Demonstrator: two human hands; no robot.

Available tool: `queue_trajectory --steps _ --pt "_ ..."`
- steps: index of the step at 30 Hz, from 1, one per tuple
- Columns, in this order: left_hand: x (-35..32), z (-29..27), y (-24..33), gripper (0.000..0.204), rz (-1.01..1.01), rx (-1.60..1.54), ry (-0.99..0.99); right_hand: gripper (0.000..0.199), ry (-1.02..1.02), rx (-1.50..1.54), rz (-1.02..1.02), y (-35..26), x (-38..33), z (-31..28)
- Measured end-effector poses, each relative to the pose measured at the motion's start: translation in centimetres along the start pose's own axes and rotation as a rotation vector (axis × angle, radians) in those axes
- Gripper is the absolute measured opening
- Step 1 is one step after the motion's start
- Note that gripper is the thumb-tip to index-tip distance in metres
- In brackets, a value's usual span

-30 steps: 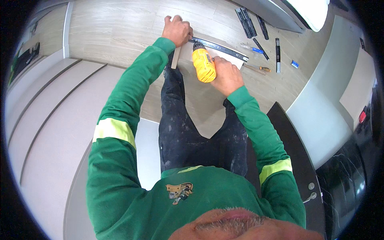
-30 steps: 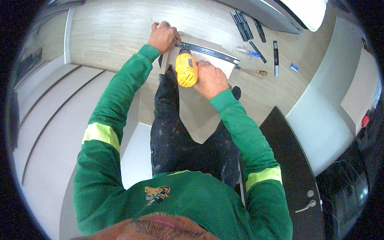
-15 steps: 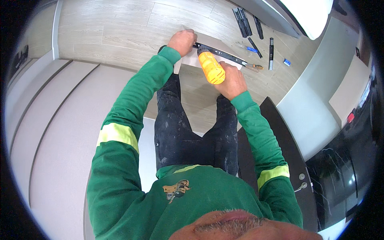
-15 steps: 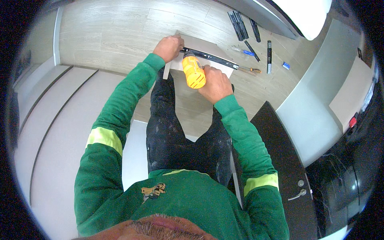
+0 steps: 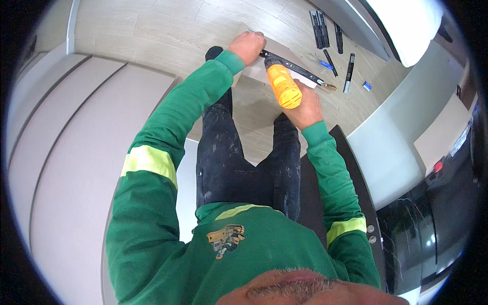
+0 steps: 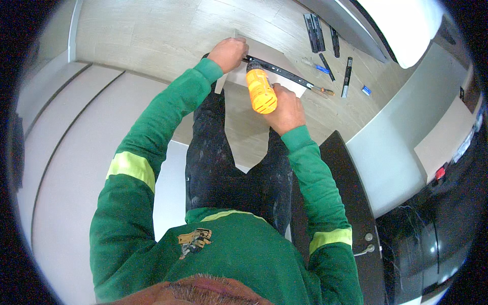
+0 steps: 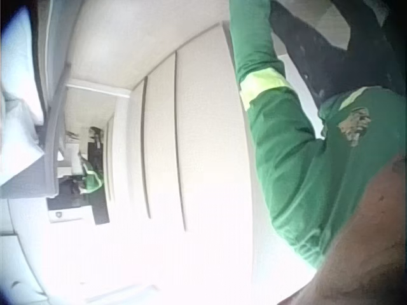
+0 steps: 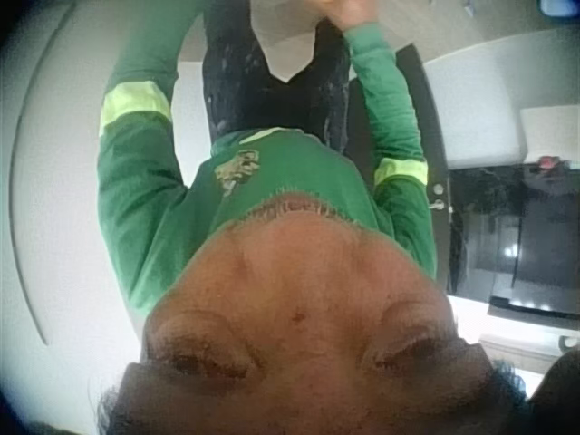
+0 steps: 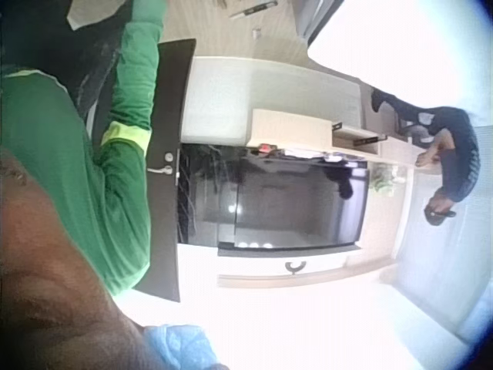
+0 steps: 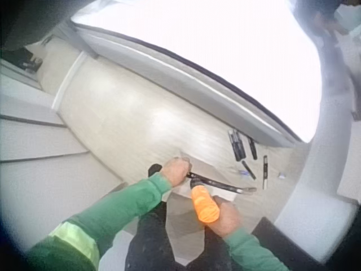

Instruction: The person assembles a wooden drawer by attaching metal slides using a cordless drill and screws. They then lift the drawer and install it into a cabinet unit with assistance from another person.

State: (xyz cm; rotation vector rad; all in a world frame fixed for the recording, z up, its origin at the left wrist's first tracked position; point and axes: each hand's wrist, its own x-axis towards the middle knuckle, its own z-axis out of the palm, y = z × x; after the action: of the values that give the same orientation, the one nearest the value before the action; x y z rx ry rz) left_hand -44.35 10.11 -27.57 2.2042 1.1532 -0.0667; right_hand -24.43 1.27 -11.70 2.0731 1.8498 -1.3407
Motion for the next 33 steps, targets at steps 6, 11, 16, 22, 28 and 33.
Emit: queue_trajectory --steps 6,11,16,22,28,33 --pt "-0.1 0.0 0.2 0.011 -0.015 -0.075 0.069 0.033 0.027 0.088 0.052 1.3 0.5 0.8" --pt "-0.1 0.2 0.4 0.011 -0.015 -0.029 0.040 0.030 -0.005 0.034 0.019 0.3 1.0 0.3" --pt "0.0 0.2 0.5 0.011 -0.025 0.012 0.028 0.036 -0.036 0.019 0.055 -0.5 0.9 -0.4" --pt "-0.3 -0.2 1.1 0.011 -0.079 -0.028 0.036 0.030 -0.003 -0.026 0.007 -0.9 0.9 -0.4" --pt "-0.4 -0.1 0.9 0.013 -0.072 -0.030 0.032 0.030 -0.015 0.003 -0.011 -0.2 0.9 0.0" --pt "-0.4 -0.6 0.9 0.017 -0.095 -0.070 -0.014 0.036 -0.062 0.031 0.018 -0.1 1.0 -0.3"
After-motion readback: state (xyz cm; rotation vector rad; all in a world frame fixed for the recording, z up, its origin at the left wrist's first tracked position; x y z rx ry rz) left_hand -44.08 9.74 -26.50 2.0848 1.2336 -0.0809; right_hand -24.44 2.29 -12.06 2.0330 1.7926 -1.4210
